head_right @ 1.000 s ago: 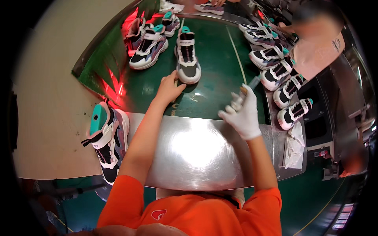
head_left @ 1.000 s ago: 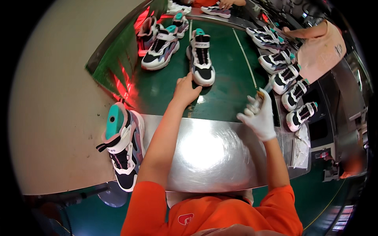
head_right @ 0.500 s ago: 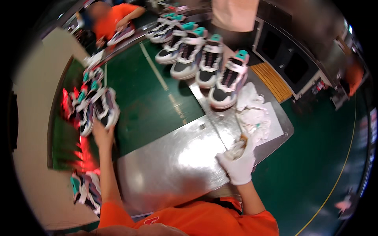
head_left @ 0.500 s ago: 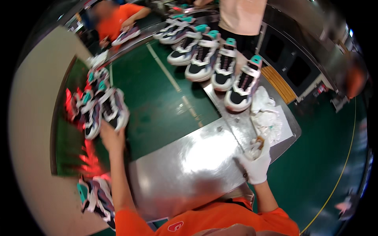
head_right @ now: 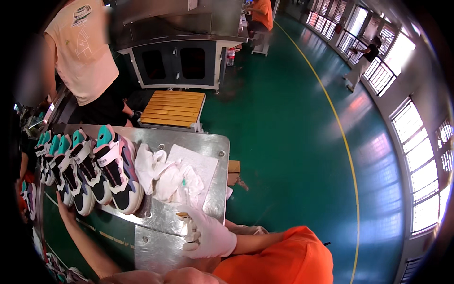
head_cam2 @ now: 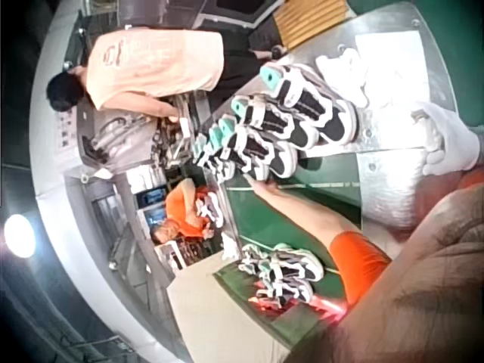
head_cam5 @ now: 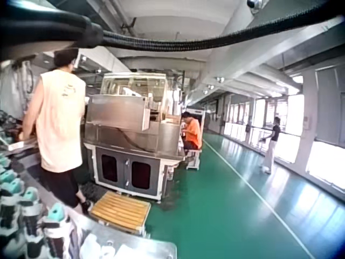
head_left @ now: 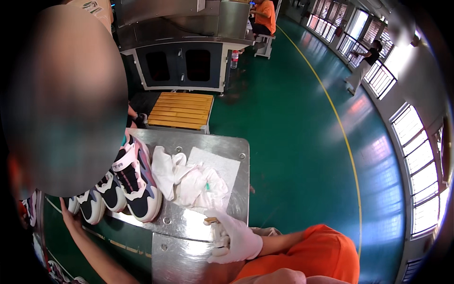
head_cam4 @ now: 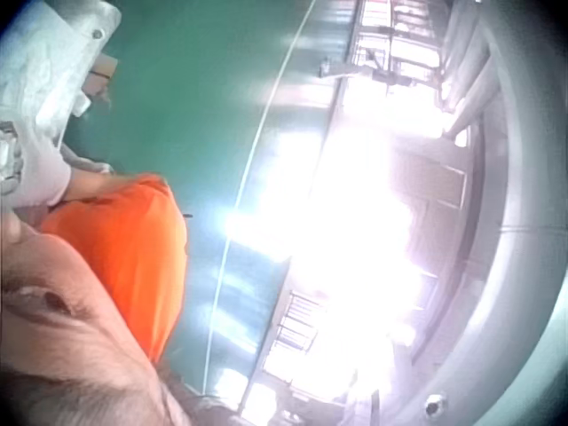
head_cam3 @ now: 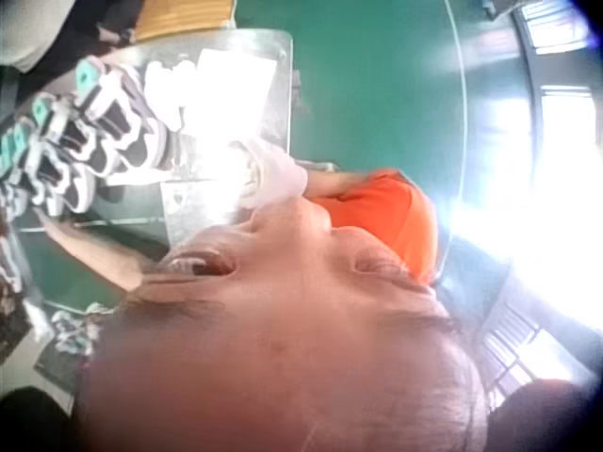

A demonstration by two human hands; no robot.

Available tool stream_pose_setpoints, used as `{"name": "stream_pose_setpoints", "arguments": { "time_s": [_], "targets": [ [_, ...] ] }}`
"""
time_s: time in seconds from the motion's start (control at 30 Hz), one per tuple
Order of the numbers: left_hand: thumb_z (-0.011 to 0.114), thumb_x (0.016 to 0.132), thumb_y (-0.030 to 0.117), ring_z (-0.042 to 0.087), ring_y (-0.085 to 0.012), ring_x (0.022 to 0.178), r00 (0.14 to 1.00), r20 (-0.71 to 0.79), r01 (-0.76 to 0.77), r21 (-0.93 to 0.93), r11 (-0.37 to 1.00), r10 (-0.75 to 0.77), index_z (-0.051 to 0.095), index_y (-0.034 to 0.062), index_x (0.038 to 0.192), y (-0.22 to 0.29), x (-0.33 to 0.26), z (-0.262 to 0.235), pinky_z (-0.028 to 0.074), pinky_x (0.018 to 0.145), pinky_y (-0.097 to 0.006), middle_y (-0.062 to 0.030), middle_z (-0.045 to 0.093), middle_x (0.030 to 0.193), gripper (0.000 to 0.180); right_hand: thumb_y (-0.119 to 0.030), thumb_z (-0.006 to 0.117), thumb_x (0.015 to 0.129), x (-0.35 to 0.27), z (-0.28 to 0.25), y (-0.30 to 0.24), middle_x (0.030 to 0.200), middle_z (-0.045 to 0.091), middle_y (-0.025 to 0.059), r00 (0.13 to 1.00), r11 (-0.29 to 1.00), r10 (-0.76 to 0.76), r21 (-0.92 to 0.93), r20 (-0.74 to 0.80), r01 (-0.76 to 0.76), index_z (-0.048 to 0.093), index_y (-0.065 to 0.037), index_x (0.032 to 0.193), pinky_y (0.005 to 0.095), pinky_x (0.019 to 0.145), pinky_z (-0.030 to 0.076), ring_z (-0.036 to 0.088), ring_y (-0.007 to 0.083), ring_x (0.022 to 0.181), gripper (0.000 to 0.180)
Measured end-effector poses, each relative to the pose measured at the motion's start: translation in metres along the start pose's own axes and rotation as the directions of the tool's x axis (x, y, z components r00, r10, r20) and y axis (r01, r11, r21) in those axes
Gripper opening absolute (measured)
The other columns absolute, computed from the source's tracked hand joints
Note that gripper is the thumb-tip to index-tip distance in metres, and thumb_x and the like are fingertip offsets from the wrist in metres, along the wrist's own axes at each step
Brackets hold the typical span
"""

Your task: The person uses a syringe to apply glue to the seams of a multi-colored sneaker. They hold the shoe in their left hand and carefully dispense adhesive along the edges of the sole and upper. After applying glue to one shoe, they place it on a metal table and pick up another shoe to repeat the process.

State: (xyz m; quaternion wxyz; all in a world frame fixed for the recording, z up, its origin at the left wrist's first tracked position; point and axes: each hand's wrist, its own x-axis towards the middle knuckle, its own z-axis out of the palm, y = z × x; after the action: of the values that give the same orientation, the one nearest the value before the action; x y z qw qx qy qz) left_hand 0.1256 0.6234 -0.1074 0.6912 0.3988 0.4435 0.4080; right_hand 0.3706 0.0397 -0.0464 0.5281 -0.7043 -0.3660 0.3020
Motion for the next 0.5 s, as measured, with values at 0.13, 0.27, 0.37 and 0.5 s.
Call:
{"name": "stream_pose_setpoints", "arguments": {
  "time_s": [0.13,0.27,0.37,0.5],
  "targets": [
    [0.064,0.091,0.043,0.060,-0.0250,0.112,0.998,0.063,0.010,0.025,1.000,-0.012,0.056,0.0062,0.128,-0.009,-0.027,-0.006,0.050,0.093,-0.040,-0.0088,0.062,0.124,0.052,-0.024,0.086,0.062,0.004,0.005,-0.013,0.113,0.059,0.0124,0.999,0.996,-0.034,0.079,0.027,0.032,0.034,-0.003,0.140,0.0303,0.073,0.051,0.058,0.0179,0.080,0.096],
    [0.060,0.094,0.036,0.059,-0.0267,0.115,0.996,-0.037,-0.076,-0.007,0.997,0.076,0.054,0.0047,0.130,0.008,-0.132,-0.072,0.050,0.093,-0.044,-0.0117,0.059,0.129,0.048,-0.018,0.084,0.066,0.012,0.015,-0.013,0.119,0.055,0.0118,0.990,0.981,-0.138,0.138,0.004,0.136,0.035,-0.007,0.139,0.0292,0.076,0.051,0.056,0.0141,0.083,0.089],
    [0.058,0.096,0.031,0.062,-0.0307,0.111,0.990,-0.131,-0.074,-0.118,0.990,0.058,0.051,-0.0003,0.131,0.004,-0.257,-0.088,0.053,0.093,-0.046,-0.0167,0.058,0.129,0.047,-0.016,0.080,0.068,0.004,0.006,-0.020,0.124,0.052,0.0159,0.998,0.963,-0.059,0.264,0.006,0.055,0.033,-0.007,0.139,0.0305,0.076,0.053,0.063,0.0160,0.082,0.085],
    [0.058,0.096,0.028,0.062,-0.0299,0.110,0.930,-0.355,-0.139,-0.111,0.984,0.091,0.051,-0.0018,0.130,-0.045,-0.456,-0.065,0.052,0.093,-0.045,-0.0167,0.059,0.127,0.045,-0.017,0.078,0.070,0.003,0.005,-0.014,0.124,0.052,0.0172,0.989,0.972,-0.149,0.189,0.016,0.143,0.032,-0.005,0.138,0.0305,0.078,0.053,0.065,0.0176,0.080,0.083]
  ]
}}
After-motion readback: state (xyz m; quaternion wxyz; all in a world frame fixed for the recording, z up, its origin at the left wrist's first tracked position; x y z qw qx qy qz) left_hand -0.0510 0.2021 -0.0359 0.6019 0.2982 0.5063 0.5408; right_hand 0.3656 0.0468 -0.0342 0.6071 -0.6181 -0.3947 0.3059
